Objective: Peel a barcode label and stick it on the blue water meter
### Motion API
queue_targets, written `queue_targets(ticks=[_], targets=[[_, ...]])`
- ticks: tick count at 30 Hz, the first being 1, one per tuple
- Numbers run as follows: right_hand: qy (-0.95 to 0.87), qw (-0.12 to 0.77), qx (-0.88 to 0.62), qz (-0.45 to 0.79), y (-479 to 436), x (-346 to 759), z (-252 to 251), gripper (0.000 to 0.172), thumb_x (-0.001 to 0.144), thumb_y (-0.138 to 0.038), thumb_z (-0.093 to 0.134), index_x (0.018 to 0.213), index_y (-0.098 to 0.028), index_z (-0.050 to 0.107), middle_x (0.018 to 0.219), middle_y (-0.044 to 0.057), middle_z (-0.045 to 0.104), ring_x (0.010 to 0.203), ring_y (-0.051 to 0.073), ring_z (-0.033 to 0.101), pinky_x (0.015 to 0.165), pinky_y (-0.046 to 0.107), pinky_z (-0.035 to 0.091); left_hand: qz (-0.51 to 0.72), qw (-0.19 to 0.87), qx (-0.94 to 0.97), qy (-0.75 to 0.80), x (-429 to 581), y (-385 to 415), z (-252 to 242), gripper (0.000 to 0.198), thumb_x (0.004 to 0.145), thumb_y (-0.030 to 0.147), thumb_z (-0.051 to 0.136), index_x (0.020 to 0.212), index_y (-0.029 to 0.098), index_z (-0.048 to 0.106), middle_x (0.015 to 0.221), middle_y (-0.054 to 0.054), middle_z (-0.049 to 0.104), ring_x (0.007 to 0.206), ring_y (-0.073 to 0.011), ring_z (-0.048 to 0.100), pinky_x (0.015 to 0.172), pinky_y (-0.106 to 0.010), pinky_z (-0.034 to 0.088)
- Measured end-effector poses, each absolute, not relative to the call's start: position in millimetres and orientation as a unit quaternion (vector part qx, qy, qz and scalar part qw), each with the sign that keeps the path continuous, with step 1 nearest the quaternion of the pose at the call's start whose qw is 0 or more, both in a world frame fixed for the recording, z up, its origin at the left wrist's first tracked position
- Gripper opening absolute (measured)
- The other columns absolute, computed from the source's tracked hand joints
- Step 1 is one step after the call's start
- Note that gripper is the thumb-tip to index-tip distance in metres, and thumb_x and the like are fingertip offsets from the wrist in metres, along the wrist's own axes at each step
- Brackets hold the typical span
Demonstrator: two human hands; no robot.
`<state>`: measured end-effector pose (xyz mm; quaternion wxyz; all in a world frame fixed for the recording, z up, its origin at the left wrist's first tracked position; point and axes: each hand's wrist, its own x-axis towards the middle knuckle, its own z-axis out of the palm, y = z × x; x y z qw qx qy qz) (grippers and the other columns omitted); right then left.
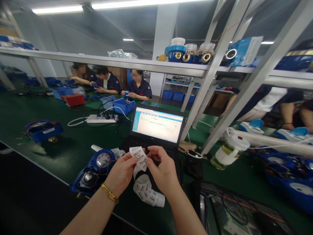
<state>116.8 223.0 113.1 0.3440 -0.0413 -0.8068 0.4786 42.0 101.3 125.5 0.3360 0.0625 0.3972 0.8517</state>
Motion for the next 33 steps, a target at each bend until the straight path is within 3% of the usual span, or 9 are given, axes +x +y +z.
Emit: queue_targets(ticks=[6, 10, 17, 20, 26, 33], targets=[[-0.861, 0.287, -0.041, 0.419, 244, 130, 98, 0.026, 0.084, -0.029, 0.048, 0.108, -0.021, 0.055, 0.086, 0.001, 0.056, 0.082, 0.019, 0.055, 0.078, 0.034, 0.045, 0.870, 0.296, 0.038, 0.392, 23, 101, 130, 0.022, 0.066, 0.003, 0.058, 0.084, 0.011, 0.067, 0.088, -0.009, 0.069, 0.082, -0.0159, 0.062, 0.077, -0.024, 0.048], [-0.897, 0.270, -0.025, 0.349, 255, 141, 94, 0.023, 0.086, -0.027, 0.042, 0.103, -0.022, 0.056, 0.091, 0.001, 0.055, 0.085, 0.019, 0.053, 0.075, 0.034, 0.044, 0.877, 0.283, 0.025, 0.388, 2, 102, 140, 0.027, 0.073, -0.001, 0.049, 0.093, 0.011, 0.063, 0.096, -0.011, 0.069, 0.085, -0.0165, 0.064, 0.076, -0.026, 0.050], [-0.904, 0.266, -0.020, 0.335, 264, 149, 95, 0.023, 0.088, -0.027, 0.038, 0.097, -0.021, 0.058, 0.090, 0.002, 0.056, 0.084, 0.020, 0.053, 0.071, 0.034, 0.044, 0.887, 0.256, 0.029, 0.383, -19, 99, 161, 0.029, 0.078, -0.001, 0.046, 0.104, 0.007, 0.056, 0.099, -0.015, 0.069, 0.088, -0.0189, 0.066, 0.077, -0.026, 0.053], [-0.899, 0.267, -0.025, 0.347, 268, 147, 94, 0.023, 0.087, -0.028, 0.039, 0.096, -0.021, 0.059, 0.090, 0.002, 0.057, 0.084, 0.020, 0.054, 0.071, 0.034, 0.044, 0.886, 0.251, 0.036, 0.387, -19, 97, 164, 0.028, 0.080, 0.000, 0.045, 0.105, 0.006, 0.056, 0.094, -0.014, 0.070, 0.086, -0.0181, 0.067, 0.073, -0.024, 0.053], [-0.828, 0.281, -0.014, 0.484, 251, 117, 109, 0.025, 0.086, -0.035, 0.050, 0.105, -0.020, 0.055, 0.105, 0.005, 0.058, 0.100, 0.022, 0.054, 0.089, 0.037, 0.043, 0.870, 0.293, 0.079, 0.388, 6, 102, 156, 0.027, 0.079, 0.001, 0.048, 0.102, 0.007, 0.061, 0.096, -0.014, 0.070, 0.090, -0.0184, 0.066, 0.072, -0.023, 0.052], [-0.808, 0.321, -0.030, 0.493, 238, 90, 125, 0.024, 0.079, -0.037, 0.054, 0.094, -0.018, 0.054, 0.083, 0.004, 0.060, 0.073, 0.020, 0.058, 0.068, 0.033, 0.049, 0.860, 0.329, 0.108, 0.375, 21, 103, 152, 0.025, 0.078, 0.002, 0.051, 0.098, 0.009, 0.064, 0.096, -0.012, 0.070, 0.085, -0.0164, 0.065, 0.074, -0.023, 0.051]])
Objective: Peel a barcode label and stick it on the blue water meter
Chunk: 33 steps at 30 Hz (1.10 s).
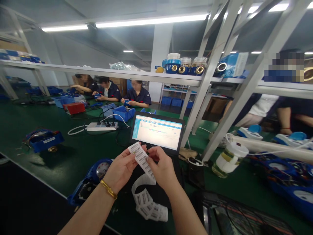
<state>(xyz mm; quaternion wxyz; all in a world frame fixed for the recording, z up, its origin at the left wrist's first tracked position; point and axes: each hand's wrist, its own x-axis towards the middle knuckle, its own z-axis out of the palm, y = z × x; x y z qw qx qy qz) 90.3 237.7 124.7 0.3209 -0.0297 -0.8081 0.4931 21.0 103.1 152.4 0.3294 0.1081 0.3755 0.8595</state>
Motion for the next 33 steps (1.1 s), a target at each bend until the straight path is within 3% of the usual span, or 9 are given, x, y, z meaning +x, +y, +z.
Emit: queue_targets(ticks=[9, 22, 29, 33], targets=[[-0.866, 0.299, -0.039, 0.398, 257, 118, 112, 0.022, 0.081, -0.030, 0.045, 0.097, -0.019, 0.054, 0.085, 0.003, 0.059, 0.078, 0.020, 0.057, 0.072, 0.033, 0.047, 0.892, 0.300, 0.036, 0.335, -1, 101, 159, 0.029, 0.078, -0.002, 0.045, 0.098, 0.011, 0.062, 0.100, -0.010, 0.069, 0.093, -0.0153, 0.064, 0.082, -0.023, 0.051], [-0.877, 0.258, -0.037, 0.404, 266, 122, 102, 0.020, 0.085, -0.033, 0.045, 0.096, -0.019, 0.053, 0.089, 0.005, 0.060, 0.082, 0.022, 0.058, 0.073, 0.035, 0.048, 0.905, 0.231, 0.036, 0.356, -13, 103, 167, 0.033, 0.071, -0.002, 0.051, 0.094, 0.018, 0.062, 0.083, -0.001, 0.067, 0.071, -0.0086, 0.062, 0.071, -0.019, 0.049], [-0.775, 0.255, 0.028, 0.578, 243, 101, 125, 0.036, 0.091, -0.050, 0.053, 0.102, -0.015, 0.057, 0.095, 0.009, 0.062, 0.089, 0.022, 0.059, 0.078, 0.032, 0.049, 0.865, 0.183, 0.136, 0.448, 17, 116, 143, 0.034, 0.065, 0.003, 0.061, 0.096, 0.016, 0.063, 0.084, -0.003, 0.069, 0.078, -0.0140, 0.062, 0.072, -0.022, 0.047], [-0.705, 0.278, -0.014, 0.653, 239, 81, 129, 0.047, 0.074, -0.051, 0.074, 0.098, -0.015, 0.057, 0.088, 0.008, 0.062, 0.081, 0.022, 0.059, 0.071, 0.030, 0.049, 0.801, 0.191, 0.217, 0.524, 33, 113, 128, 0.022, 0.065, 0.008, 0.065, 0.086, 0.014, 0.069, 0.081, -0.006, 0.069, 0.077, -0.0203, 0.061, 0.073, -0.027, 0.046]])
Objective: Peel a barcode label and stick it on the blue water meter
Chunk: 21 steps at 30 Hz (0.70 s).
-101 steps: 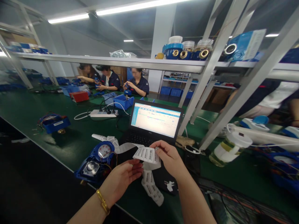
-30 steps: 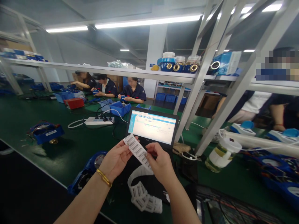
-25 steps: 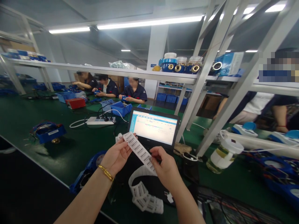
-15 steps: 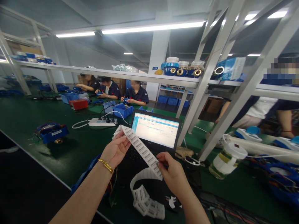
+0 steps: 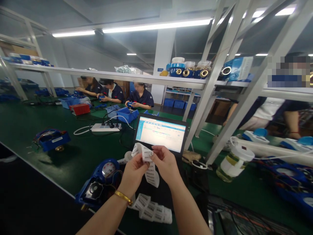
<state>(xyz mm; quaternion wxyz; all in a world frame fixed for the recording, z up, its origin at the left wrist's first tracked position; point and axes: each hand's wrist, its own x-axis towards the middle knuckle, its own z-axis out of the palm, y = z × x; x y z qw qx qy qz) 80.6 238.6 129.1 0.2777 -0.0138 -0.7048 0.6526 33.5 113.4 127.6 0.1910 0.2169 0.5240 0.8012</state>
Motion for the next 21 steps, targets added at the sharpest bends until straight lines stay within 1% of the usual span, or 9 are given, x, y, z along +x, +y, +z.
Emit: queue_targets(ticks=[2, 5, 7, 11, 13, 15, 17, 19, 21], targets=[[-0.677, 0.279, -0.031, 0.680, 240, 76, 127, 0.049, 0.067, -0.047, 0.080, 0.097, -0.015, 0.058, 0.082, 0.006, 0.062, 0.075, 0.020, 0.058, 0.065, 0.028, 0.049, 0.764, 0.183, 0.248, 0.566, 37, 106, 122, 0.022, 0.068, 0.012, 0.066, 0.089, 0.016, 0.071, 0.085, -0.006, 0.069, 0.083, -0.0226, 0.061, 0.077, -0.029, 0.045], [-0.649, 0.284, -0.023, 0.705, 240, 78, 125, 0.045, 0.066, -0.043, 0.081, 0.094, -0.016, 0.059, 0.079, 0.003, 0.060, 0.070, 0.017, 0.057, 0.063, 0.025, 0.048, 0.684, 0.166, 0.299, 0.645, 39, 92, 116, 0.024, 0.076, 0.020, 0.061, 0.098, 0.018, 0.070, 0.091, -0.007, 0.069, 0.091, -0.0250, 0.060, 0.082, -0.031, 0.044], [-0.637, 0.294, -0.018, 0.712, 240, 83, 126, 0.042, 0.066, -0.042, 0.081, 0.093, -0.017, 0.060, 0.078, 0.002, 0.059, 0.068, 0.017, 0.056, 0.061, 0.024, 0.047, 0.656, 0.176, 0.309, 0.666, 38, 84, 113, 0.026, 0.079, 0.025, 0.060, 0.102, 0.017, 0.068, 0.098, -0.010, 0.068, 0.096, -0.0258, 0.060, 0.086, -0.032, 0.044], [-0.620, 0.301, 0.006, 0.724, 241, 93, 132, 0.036, 0.068, -0.037, 0.082, 0.092, -0.018, 0.063, 0.081, 0.003, 0.060, 0.070, 0.016, 0.055, 0.060, 0.021, 0.046, 0.714, 0.252, 0.241, 0.607, 36, 78, 111, 0.032, 0.076, 0.029, 0.066, 0.103, 0.012, 0.065, 0.107, -0.015, 0.066, 0.102, -0.0264, 0.059, 0.092, -0.033, 0.044], [-0.618, 0.301, 0.023, 0.726, 242, 100, 137, 0.032, 0.071, -0.034, 0.080, 0.094, -0.018, 0.063, 0.085, 0.003, 0.061, 0.073, 0.016, 0.055, 0.062, 0.020, 0.046, 0.764, 0.291, 0.182, 0.545, 33, 80, 113, 0.031, 0.078, 0.029, 0.063, 0.102, 0.009, 0.064, 0.106, -0.016, 0.066, 0.102, -0.0265, 0.060, 0.093, -0.035, 0.045], [-0.627, 0.301, 0.042, 0.717, 243, 107, 143, 0.029, 0.075, -0.032, 0.077, 0.097, -0.019, 0.063, 0.087, 0.004, 0.061, 0.074, 0.016, 0.055, 0.062, 0.020, 0.045, 0.808, 0.341, 0.104, 0.469, 30, 83, 119, 0.028, 0.083, 0.029, 0.055, 0.099, 0.008, 0.063, 0.102, -0.017, 0.067, 0.099, -0.0262, 0.062, 0.090, -0.036, 0.048], [-0.653, 0.302, 0.060, 0.692, 243, 116, 149, 0.026, 0.079, -0.031, 0.072, 0.101, -0.019, 0.061, 0.089, 0.004, 0.060, 0.074, 0.016, 0.054, 0.060, 0.021, 0.044, 0.838, 0.368, 0.025, 0.402, 26, 87, 127, 0.022, 0.085, 0.024, 0.050, 0.095, 0.009, 0.063, 0.097, -0.015, 0.068, 0.093, -0.0233, 0.064, 0.084, -0.034, 0.052], [-0.687, 0.302, 0.066, 0.658, 242, 124, 155, 0.026, 0.082, -0.031, 0.066, 0.104, -0.019, 0.059, 0.092, 0.005, 0.060, 0.072, 0.016, 0.053, 0.058, 0.022, 0.044, 0.856, 0.360, -0.018, 0.371, 20, 89, 135, 0.017, 0.084, 0.016, 0.049, 0.095, 0.012, 0.062, 0.094, -0.011, 0.069, 0.087, -0.0190, 0.066, 0.078, -0.030, 0.054], [-0.717, 0.301, 0.065, 0.625, 241, 130, 158, 0.027, 0.084, -0.031, 0.061, 0.108, -0.019, 0.057, 0.095, 0.006, 0.059, 0.072, 0.016, 0.053, 0.057, 0.022, 0.044, 0.865, 0.342, -0.017, 0.367, 15, 90, 143, 0.021, 0.081, 0.010, 0.050, 0.099, 0.012, 0.061, 0.097, -0.011, 0.069, 0.085, -0.0169, 0.066, 0.075, -0.027, 0.055]])
